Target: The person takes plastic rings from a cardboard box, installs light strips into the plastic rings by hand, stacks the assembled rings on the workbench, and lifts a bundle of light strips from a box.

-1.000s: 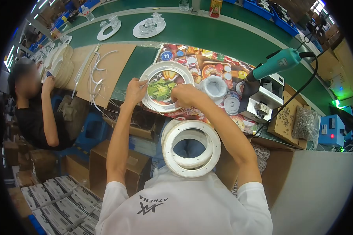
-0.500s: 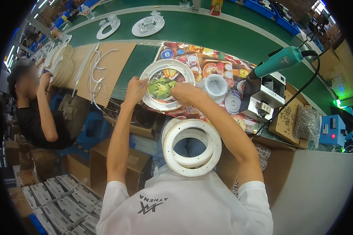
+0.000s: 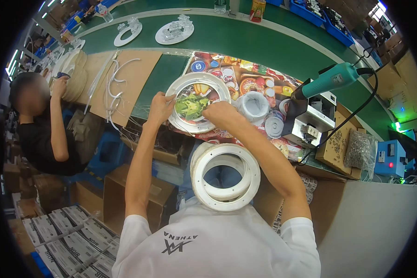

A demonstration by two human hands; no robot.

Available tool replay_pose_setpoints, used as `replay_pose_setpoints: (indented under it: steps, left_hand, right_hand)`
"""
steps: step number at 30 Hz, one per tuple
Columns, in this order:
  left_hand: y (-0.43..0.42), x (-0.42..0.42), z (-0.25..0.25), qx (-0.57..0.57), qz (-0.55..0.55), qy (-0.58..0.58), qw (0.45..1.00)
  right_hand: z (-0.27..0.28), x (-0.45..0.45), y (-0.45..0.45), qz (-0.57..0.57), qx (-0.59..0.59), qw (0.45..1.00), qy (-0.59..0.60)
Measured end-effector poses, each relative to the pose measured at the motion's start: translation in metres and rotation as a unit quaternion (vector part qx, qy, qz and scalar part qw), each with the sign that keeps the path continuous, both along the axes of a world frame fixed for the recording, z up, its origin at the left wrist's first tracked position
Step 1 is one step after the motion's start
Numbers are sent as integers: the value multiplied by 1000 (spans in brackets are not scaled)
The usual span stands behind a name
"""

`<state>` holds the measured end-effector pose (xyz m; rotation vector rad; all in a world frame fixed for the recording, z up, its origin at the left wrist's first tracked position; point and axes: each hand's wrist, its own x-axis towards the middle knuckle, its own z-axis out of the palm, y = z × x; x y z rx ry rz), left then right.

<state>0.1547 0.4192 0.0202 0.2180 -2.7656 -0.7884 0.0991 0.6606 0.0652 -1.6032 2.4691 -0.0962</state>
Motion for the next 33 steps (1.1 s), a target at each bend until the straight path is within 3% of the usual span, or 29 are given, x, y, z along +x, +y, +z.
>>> replay_pose_setpoints:
  steps: [5,7,17,23,25,26,28,29,31,33]
  left_hand:
    - [0,0,0,6,1,-2,1000]
    - [0,0,-1,3,-1,6,1000]
    - [0,3,0,-4,-4,14,1000]
    - [1,6,4,-4,1,5,1000]
    - [0,10,2,-80,2,134,988]
    - [6,17,13,-80,-4,132,988]
    - [19,47,37,48,58,221,972]
    - [32,68,49,105,65,201,972]
    - [52,115,45,202,41,157,966]
    - [87,158,43,298,44,37,953]
  right_hand:
    - [-5,9,3,0,-2,1000,29]
    - [-7,13,6,28,-57,996,64]
    - [-6,12,5,27,-11,997,66]
    - [-5,2,17,14,-107,993,40]
    - [0,3,22,30,-151,986,67]
    - [12,8,26,24,-152,986,66]
    - [38,28,44,-137,-282,949,26]
    - [42,42,59,-206,-279,938,11]
    - [50,78,100,-324,-215,920,-38]
    - [46,120,135,-399,-122,903,-102]
